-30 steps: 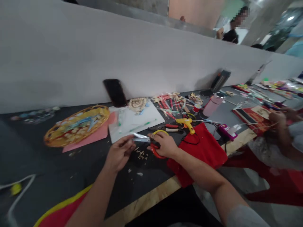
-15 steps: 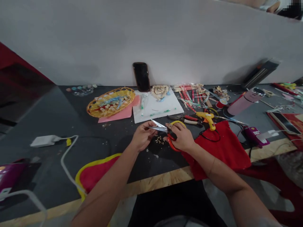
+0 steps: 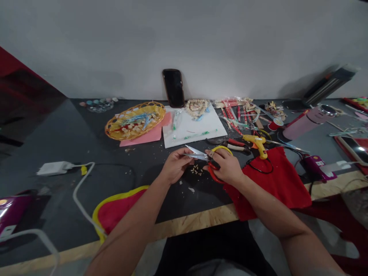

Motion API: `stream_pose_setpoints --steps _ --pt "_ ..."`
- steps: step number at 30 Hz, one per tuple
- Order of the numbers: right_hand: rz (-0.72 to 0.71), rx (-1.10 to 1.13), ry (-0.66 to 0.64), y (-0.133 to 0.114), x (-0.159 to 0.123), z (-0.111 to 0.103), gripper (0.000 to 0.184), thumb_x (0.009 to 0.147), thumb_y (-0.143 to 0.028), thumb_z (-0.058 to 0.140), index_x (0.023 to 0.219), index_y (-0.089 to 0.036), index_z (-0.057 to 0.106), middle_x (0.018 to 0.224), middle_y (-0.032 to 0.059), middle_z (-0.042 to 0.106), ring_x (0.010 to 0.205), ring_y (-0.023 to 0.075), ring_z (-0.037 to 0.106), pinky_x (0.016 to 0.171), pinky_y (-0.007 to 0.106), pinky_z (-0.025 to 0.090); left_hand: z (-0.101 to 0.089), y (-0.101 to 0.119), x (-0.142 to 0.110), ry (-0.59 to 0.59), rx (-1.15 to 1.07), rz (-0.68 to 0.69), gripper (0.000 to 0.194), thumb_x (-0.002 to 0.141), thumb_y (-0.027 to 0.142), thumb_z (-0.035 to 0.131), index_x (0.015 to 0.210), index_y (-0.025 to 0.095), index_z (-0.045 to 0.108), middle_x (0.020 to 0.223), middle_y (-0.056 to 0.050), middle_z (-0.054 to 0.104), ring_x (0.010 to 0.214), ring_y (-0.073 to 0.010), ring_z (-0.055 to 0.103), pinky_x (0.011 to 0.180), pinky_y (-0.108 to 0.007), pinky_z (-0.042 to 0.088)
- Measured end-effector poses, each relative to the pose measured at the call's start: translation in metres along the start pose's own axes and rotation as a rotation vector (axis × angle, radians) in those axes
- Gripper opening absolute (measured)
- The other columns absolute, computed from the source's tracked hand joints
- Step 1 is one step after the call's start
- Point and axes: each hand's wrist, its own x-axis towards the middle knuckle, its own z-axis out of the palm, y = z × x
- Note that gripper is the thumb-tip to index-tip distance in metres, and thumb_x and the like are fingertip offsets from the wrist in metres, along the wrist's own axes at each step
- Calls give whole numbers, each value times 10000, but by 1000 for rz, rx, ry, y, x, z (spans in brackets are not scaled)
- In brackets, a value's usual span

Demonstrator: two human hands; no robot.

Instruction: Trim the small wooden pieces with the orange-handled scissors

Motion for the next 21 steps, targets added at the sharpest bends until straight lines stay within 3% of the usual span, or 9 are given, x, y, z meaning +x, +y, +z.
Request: stream_pose_setpoints --steps 7,21 --pt "37 96 -71 -7 0 -5 565 833 -493 637 1300 -183 563 1097 117 631 1040 268 591 875 390 539 2 0 -1 36 64 27 286 481 202 881 669 139 675 622 18 644 566 -82 557 581 -192 426" --pt "58 -10 -93 -10 -2 -3 538 848 -489 618 1305 -209 568 1074 105 639 1015 268 597 849 381 541 1 -4 0 43 174 103 217 526 206 848 650 155 678 636 22 631 596 -92 532 606 -208 400"
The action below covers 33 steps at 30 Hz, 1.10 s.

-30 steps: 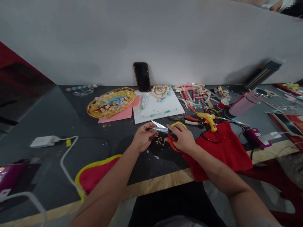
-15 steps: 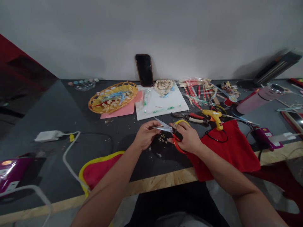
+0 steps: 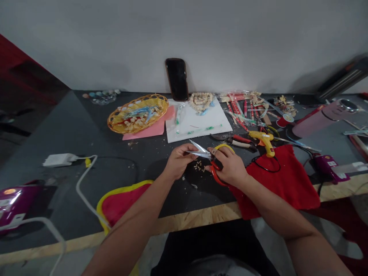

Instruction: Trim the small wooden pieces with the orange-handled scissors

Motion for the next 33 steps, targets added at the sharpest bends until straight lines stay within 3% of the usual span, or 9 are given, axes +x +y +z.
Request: stream_pose_setpoints --steps 10,15,20,24,33 --pt "-23 -92 42 -5 -4 -3 490 867 -525 593 1248 -218 616 1015 85 685 933 249 647 762 322 536 -3 -6 -3 1 11 83 195 561 238 861 677 166 722 658 16 667 632 -98 572 645 -209 445" --pt "14 13 7 -2 -4 -2 398 904 -485 560 1175 -203 635 1043 92 710 943 215 667 784 280 530 -5 -7 -3 -20 -20 45 240 607 336 856 722 165 733 709 -15 711 682 -126 621 692 -240 475" --pt "58 77 52 3 1 -4 491 845 -528 609 1211 -200 601 1091 114 658 1007 255 636 803 345 549 -4 0 -2 15 -35 2 298 543 352 887 694 156 720 664 -20 699 666 -134 627 671 -239 466" --pt "1 54 -6 4 2 -5 551 825 -534 628 1259 -198 579 1088 124 631 1038 282 601 873 400 532 -5 1 -2 -18 2 9 265 543 305 880 693 152 725 667 -11 680 634 -116 590 636 -224 438" --pt "-7 62 -57 1 0 -4 557 831 -533 630 1286 -217 574 1110 109 634 1023 268 607 833 385 546 -7 0 -1 -54 114 20 179 569 248 832 649 150 706 634 0 630 606 -107 527 600 -212 389"
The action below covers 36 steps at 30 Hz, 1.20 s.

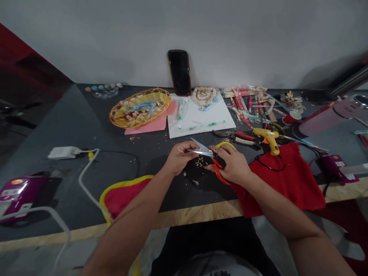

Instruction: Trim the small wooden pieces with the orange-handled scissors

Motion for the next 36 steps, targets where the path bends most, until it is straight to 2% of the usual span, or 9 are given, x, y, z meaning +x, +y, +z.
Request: stream_pose_setpoints --steps 9,14,21,30,36 --pt "-33 -89 36 -2 -3 0 527 861 -545 589 1288 -236 597 1038 100 656 973 256 616 808 352 535 -1 -1 -2 2 28 16 112 593 206 795 647 161 707 640 2 637 605 -111 536 619 -222 404" --pt "-16 -115 41 -4 -4 0 504 865 -536 586 1280 -251 601 1032 95 650 962 249 606 771 331 527 -1 -1 -3 -4 -9 -5 140 567 216 810 628 155 700 630 -2 640 594 -114 537 622 -231 410" --pt "-39 -90 40 -2 -1 1 557 830 -552 621 1284 -230 591 1049 110 618 1003 278 566 857 398 513 -1 4 -5 -46 -19 1 137 560 206 812 648 154 721 639 -12 653 614 -127 552 627 -237 407" --pt "-39 -119 47 -2 -4 -1 502 862 -532 592 1282 -257 604 1026 88 652 971 247 607 802 332 520 0 0 -4 -7 -17 -21 156 537 201 829 623 158 706 623 -1 648 585 -116 547 605 -229 412" --pt "-47 -163 67 -5 -5 -4 484 878 -557 551 1237 -244 638 986 79 689 896 233 647 681 299 507 -2 -2 -3 -35 -48 -3 170 563 256 852 632 165 725 625 -6 666 592 -117 572 623 -231 441"
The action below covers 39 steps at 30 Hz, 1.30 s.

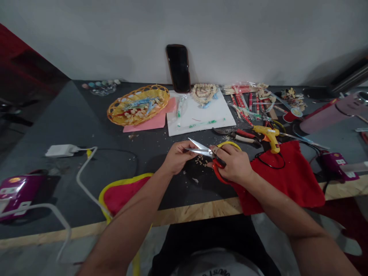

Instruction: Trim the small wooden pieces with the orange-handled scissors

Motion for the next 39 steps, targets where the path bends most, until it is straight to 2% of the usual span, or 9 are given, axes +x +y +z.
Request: stream_pose_setpoints --steps 5,8,10,13,15,19,25,32,39 --pt "61 70 -51 -1 0 4 456 889 -515 565 1242 -231 626 1008 79 717 889 213 670 698 270 515 0 3 -1 8 -31 3 268 585 376 861 689 158 744 665 -35 691 654 -145 614 680 -260 478" --pt "105 176 2 3 2 4 463 881 -516 577 1240 -226 614 1087 81 702 960 212 664 760 265 524 -2 8 -1 -6 51 19 259 623 388 838 682 159 735 661 -39 687 649 -149 613 677 -268 478" --pt "142 247 64 8 4 2 481 865 -522 596 1235 -215 606 1102 88 686 959 212 660 769 273 529 -6 11 -1 -16 221 72 217 667 371 807 701 166 744 691 -47 695 660 -156 608 673 -274 470" --pt "193 337 132 17 7 0 474 857 -514 606 1201 -188 609 994 85 678 857 201 656 734 280 530 -13 13 3 -29 599 242 117 698 312 777 729 200 766 734 -50 711 741 -180 599 716 -294 460" --pt "216 372 165 22 9 -1 459 854 -505 609 1175 -178 614 900 66 662 794 194 643 709 281 525 -16 12 6 -97 840 342 45 729 257 745 749 227 772 755 -41 727 809 -195 592 776 -318 456" --pt "224 410 198 25 10 1 480 835 -509 629 1185 -182 611 857 51 638 744 188 624 668 281 514 -18 9 9 -250 1127 439 153 789 157 646 818 245 768 852 -21 745 886 -197 578 846 -356 458" --pt "191 394 192 23 9 3 449 839 -492 632 1157 -175 626 878 63 653 738 186 621 672 282 513 -19 7 7 -309 1220 493 323 786 37 530 928 221 755 925 -43 733 938 -203 571 865 -375 471" --pt "184 378 134 22 8 7 458 841 -468 637 1195 -178 611 917 65 663 742 178 621 687 282 523 -9 6 3 -372 1239 481 292 794 79 527 913 223 752 1016 -53 699 999 -226 521 928 -421 419" --pt "154 379 104 21 8 9 443 852 -455 626 1202 -185 610 948 73 669 740 176 627 689 289 538 1 5 0 -354 1342 399 287 768 82 531 914 223 733 1076 -57 678 1071 -258 475 945 -472 367"
